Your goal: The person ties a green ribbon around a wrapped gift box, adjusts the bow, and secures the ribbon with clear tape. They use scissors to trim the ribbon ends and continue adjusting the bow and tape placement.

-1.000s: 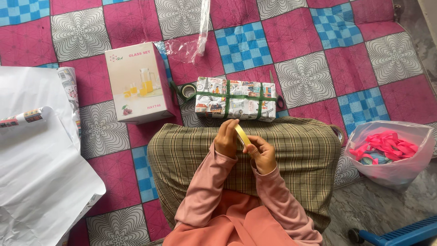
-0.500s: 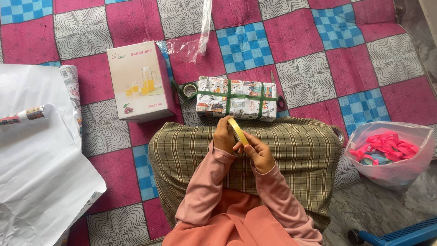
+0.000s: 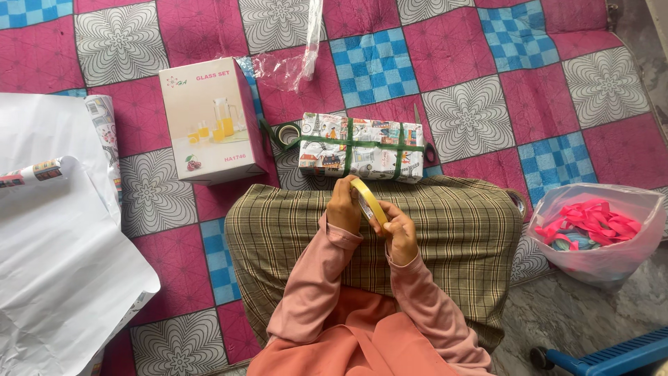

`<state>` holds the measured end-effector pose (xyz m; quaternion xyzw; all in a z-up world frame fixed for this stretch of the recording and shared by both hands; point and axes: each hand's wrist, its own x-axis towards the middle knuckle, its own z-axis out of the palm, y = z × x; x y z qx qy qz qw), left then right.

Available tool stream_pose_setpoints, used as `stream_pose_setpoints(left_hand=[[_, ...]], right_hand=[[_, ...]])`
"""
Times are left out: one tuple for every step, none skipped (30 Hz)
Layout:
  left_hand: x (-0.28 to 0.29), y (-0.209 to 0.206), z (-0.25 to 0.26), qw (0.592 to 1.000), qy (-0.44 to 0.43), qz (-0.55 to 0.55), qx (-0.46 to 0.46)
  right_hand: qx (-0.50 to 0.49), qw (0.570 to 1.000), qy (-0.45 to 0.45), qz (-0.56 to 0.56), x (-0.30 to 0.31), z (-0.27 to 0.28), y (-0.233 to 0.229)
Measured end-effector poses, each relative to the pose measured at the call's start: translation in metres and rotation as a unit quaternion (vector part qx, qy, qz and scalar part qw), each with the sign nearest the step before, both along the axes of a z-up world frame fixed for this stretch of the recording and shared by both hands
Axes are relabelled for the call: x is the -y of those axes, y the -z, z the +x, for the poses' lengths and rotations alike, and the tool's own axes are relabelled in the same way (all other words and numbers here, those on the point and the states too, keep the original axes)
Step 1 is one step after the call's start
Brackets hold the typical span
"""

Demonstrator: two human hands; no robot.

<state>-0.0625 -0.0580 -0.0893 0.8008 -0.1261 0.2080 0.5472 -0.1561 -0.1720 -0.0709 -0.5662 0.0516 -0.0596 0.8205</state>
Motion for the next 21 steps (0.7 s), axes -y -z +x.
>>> stream_pose_setpoints(left_hand=[[0.000, 0.000, 0.000, 1.000, -0.001, 0.006, -0.007], [0.001, -0.001, 0.000, 1.000, 0.002, 0.009, -0.015], [0.001, -0.002, 0.001, 1.000, 0.005, 0.012, -0.023], [0.000, -0.003, 0.001, 0.999, 0.007, 0.016, -0.031], [0.000, -0.004, 0.001, 0.999, 0.010, 0.019, -0.036], [-0.001, -0.005, 0.001, 0.999, 0.013, 0.023, -0.042], [-0.002, -0.006, 0.000, 0.998, 0.016, 0.026, -0.047], [-0.003, -0.007, 0.000, 0.998, 0.019, 0.032, -0.053], [-0.003, -0.009, 0.000, 0.997, 0.023, 0.039, -0.058], [-0.003, -0.010, 0.000, 0.997, 0.027, 0.045, -0.063], [-0.003, -0.012, 0.000, 0.997, 0.030, 0.046, -0.059], [-0.003, -0.013, -0.002, 0.997, 0.033, 0.047, -0.056], [-0.004, -0.015, -0.003, 0.997, 0.036, 0.048, -0.052], [-0.004, -0.016, -0.004, 0.997, 0.032, 0.049, -0.041], [-0.004, -0.017, -0.005, 0.998, 0.028, 0.049, -0.030], [-0.004, -0.018, -0.005, 0.998, 0.024, 0.049, -0.019], [-0.004, -0.019, -0.005, 0.998, 0.023, 0.053, -0.021], [-0.004, -0.020, -0.006, 0.998, 0.022, 0.057, -0.023], [-0.004, -0.020, -0.006, 0.998, 0.022, 0.060, -0.026], [-0.004, -0.020, -0.006, 0.998, 0.025, 0.056, -0.026], [-0.004, -0.019, -0.005, 0.998, 0.027, 0.051, -0.026]], right_hand=[[0.001, 1.000, 0.000, 0.003, -0.001, 0.000, -0.004], [0.003, 1.000, 0.000, 0.006, -0.002, 0.002, -0.009], [0.005, 1.000, -0.011, 0.020, -0.002, 0.002, -0.015], [0.008, 0.999, -0.023, 0.034, -0.003, 0.003, -0.020], [0.010, 0.998, -0.035, 0.048, -0.004, 0.003, -0.025], [0.000, 0.998, -0.035, 0.057, -0.005, 0.003, -0.029], [-0.011, 0.997, -0.035, 0.065, -0.006, 0.003, -0.032], [-0.021, 0.996, -0.034, 0.074, -0.007, 0.003, -0.033], [-0.028, 0.997, -0.022, 0.072, -0.007, 0.004, -0.033], [-0.035, 0.997, -0.009, 0.069, -0.007, 0.004, -0.032], [-0.043, 0.997, 0.003, 0.067, -0.006, 0.005, -0.029], [-0.038, 0.997, 0.011, 0.063, -0.005, 0.004, -0.025], [-0.034, 0.997, 0.019, 0.059, -0.004, 0.004, -0.021], [-0.030, 0.998, 0.025, 0.055, -0.004, 0.005, -0.017], [-0.026, 0.998, 0.029, 0.053, -0.003, 0.005, -0.013], [-0.022, 0.998, 0.032, 0.050, -0.003, 0.005, -0.010], [-0.018, 0.998, 0.035, 0.047, -0.004, 0.004, -0.007], [-0.013, 0.998, 0.040, 0.038, -0.006, 0.003, -0.005], [-0.007, 0.999, 0.045, 0.029, -0.008, 0.002, -0.004], [-0.001, 0.999, 0.049, 0.020, -0.011, 0.002, -0.004], [0.006, 0.999, 0.046, 0.020, -0.012, 0.002, -0.005]])
